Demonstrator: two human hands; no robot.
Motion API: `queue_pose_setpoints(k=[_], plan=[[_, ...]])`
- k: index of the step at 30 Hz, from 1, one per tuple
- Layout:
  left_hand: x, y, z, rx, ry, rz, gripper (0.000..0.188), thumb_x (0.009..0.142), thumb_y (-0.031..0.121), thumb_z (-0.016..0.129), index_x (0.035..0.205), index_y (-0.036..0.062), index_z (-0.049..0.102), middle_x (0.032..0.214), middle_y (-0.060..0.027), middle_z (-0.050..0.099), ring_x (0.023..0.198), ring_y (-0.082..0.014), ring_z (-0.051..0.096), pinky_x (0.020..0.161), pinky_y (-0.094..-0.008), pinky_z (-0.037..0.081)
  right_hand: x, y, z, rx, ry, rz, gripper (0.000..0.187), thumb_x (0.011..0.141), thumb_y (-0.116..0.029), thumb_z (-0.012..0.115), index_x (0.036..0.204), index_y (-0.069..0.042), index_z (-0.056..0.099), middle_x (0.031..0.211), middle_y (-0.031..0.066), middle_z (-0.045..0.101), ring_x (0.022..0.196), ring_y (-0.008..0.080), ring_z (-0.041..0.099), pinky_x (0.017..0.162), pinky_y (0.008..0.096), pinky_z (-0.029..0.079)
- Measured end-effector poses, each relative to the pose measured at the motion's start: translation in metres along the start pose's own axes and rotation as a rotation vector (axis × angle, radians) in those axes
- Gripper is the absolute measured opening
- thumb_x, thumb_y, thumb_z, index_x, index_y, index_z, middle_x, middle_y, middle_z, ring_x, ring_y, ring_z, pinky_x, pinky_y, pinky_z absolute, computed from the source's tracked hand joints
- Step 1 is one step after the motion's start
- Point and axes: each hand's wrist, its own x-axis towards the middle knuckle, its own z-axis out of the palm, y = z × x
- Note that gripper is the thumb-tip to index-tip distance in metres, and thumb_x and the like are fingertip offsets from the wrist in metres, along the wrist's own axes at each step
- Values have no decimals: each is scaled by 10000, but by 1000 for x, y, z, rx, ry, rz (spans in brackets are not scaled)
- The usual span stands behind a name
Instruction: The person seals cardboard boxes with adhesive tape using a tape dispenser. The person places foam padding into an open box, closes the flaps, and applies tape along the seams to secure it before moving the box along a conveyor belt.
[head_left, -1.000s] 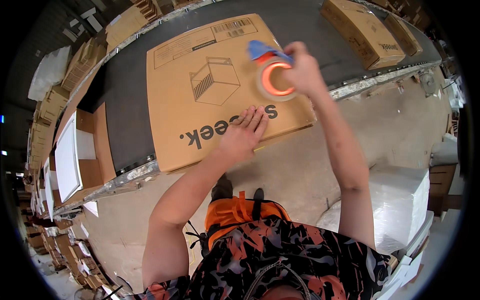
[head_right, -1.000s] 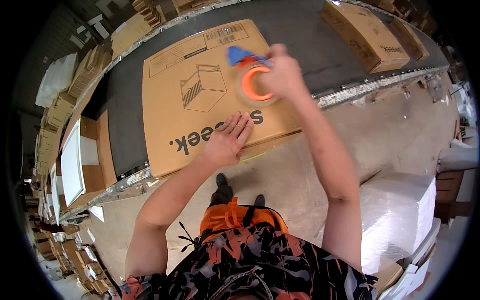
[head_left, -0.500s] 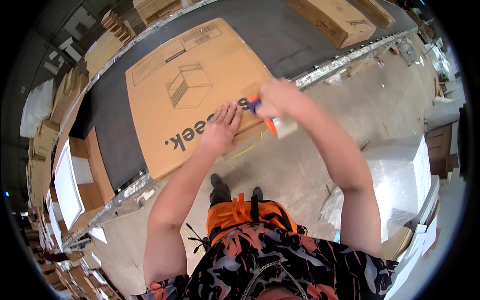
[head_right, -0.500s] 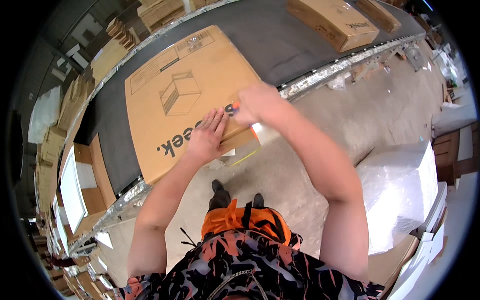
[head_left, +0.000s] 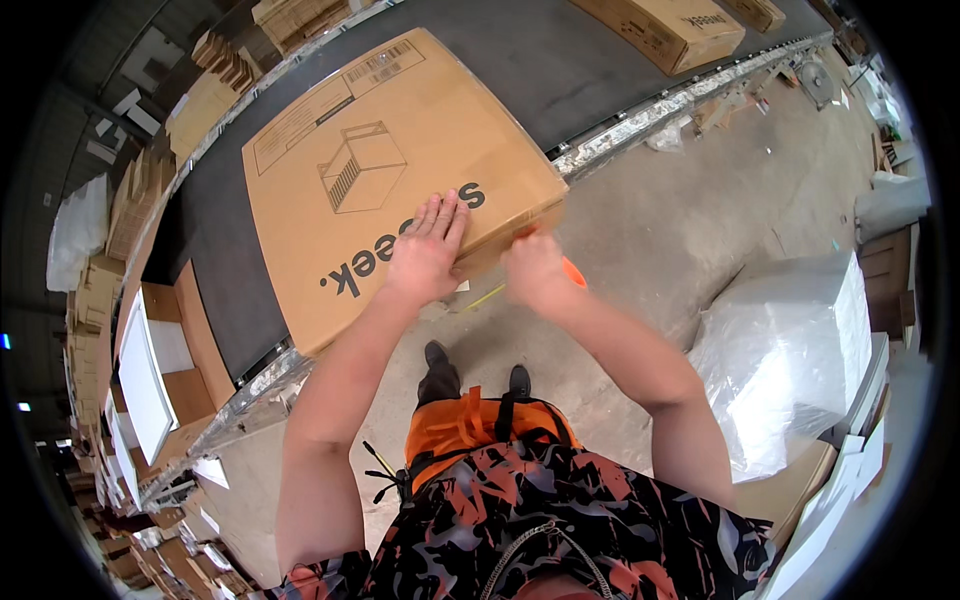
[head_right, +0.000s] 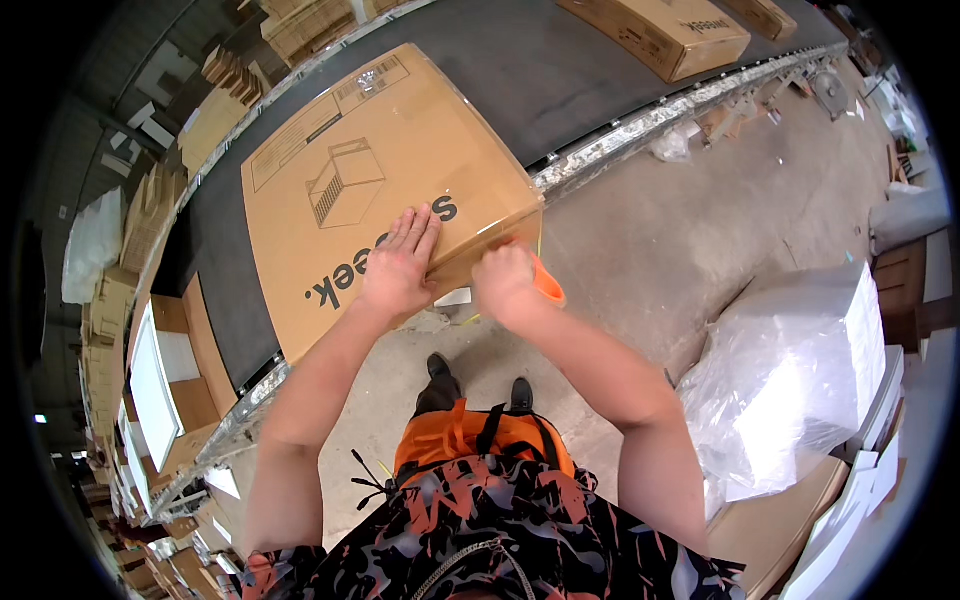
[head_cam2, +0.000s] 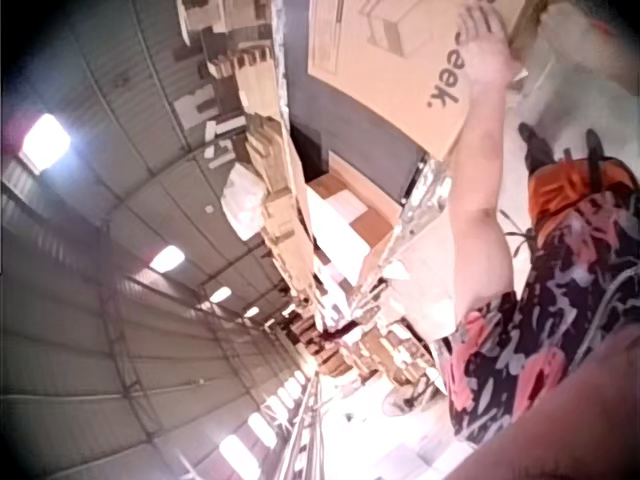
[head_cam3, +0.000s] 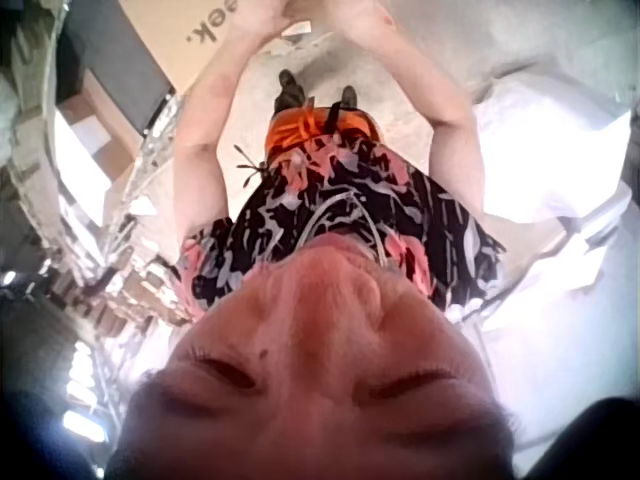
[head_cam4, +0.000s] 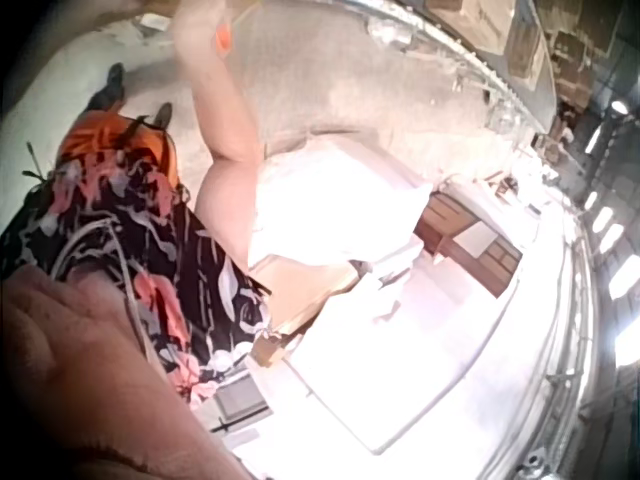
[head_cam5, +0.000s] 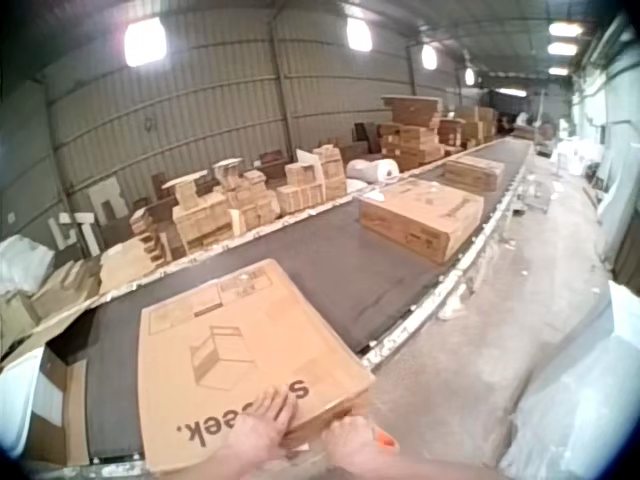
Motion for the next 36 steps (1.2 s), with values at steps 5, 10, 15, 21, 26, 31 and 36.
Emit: queue_pose_setpoints(k=[5, 10, 15, 21, 26, 31, 36], plan=[[7, 2, -5, -13, -8, -11, 864, 678, 184, 713, 1425, 19, 310, 1504, -191, 291, 1386, -316, 311, 1156, -394, 261, -23, -6, 109, 243, -58, 16, 381, 721, -284, 632, 1059, -110, 665, 1045, 136, 664, 1054, 279, 620, 859, 401, 521], [7, -4, 9, 61, 49, 7, 920, 643, 220, 714, 1440, 30, 296, 1517, -169, 276, 1390, -310, 305, 1157, -387, 262, -70, -34, 157, 417, -109, 178, 440, 691, -310, 636, 1096, -138, 654, 1044, 170, 653, 998, 342, 637, 846, 430, 526], [1, -1, 2, 20, 29, 15, 970, 684, 316, 755, 1445, -6, 247, 1532, -187, 224, 1415, -311, 242, 1176, -386, 193, -85, -51, 180, 511, 84, 319, 502, 693, -310, 619, 1179, -184, 637, 1110, 226, 610, 948, 347, 653, 839, 427, 531], [-136, -71, -20, 74, -5, -86, 1008, 700, 419, 751, 1431, -56, 245, 1526, -229, 206, 1420, -353, 210, 1179, -428, 142, -132, -58, 152, 720, 310, 502, 569, 623, -224, 651, 1181, -110, 647, 1036, 205, 644, 936, 366, 639, 832, 409, 519], [-199, -126, 16, -58, 244, -102, 1135, 607, 498, 799, 1407, -105, 266, 1465, -267, 313, 1397, -372, 266, 1157, -452, 220, -114, -116, 19, 584, 557, 152, 461, 668, -223, 633, 1112, -103, 664, 1047, 215, 626, 846, 382, 645, 780, 443, 530], [-179, -116, 14, -184, 294, -41, 1161, 581, 464, 825, 1413, -104, 249, 1436, -275, 353, 1364, -375, 327, 1132, -414, 289, -44, -176, -103, 317, 694, -105, 364, 653, -236, 648, 976, -69, 674, 949, 207, 647, 769, 360, 654, 707, 450, 533], [-170, -112, 13, -291, 280, -117, 1249, 543, 407, 860, 1449, -67, 142, 1472, -269, 287, 1330, -417, 356, 1093, -412, 342, 24, -220, -165, 150, 142, -119, 292, 603, -270, 655, 797, -64, 725, 798, 177, 687, 798, 328, 679, 705, 398, 546]])
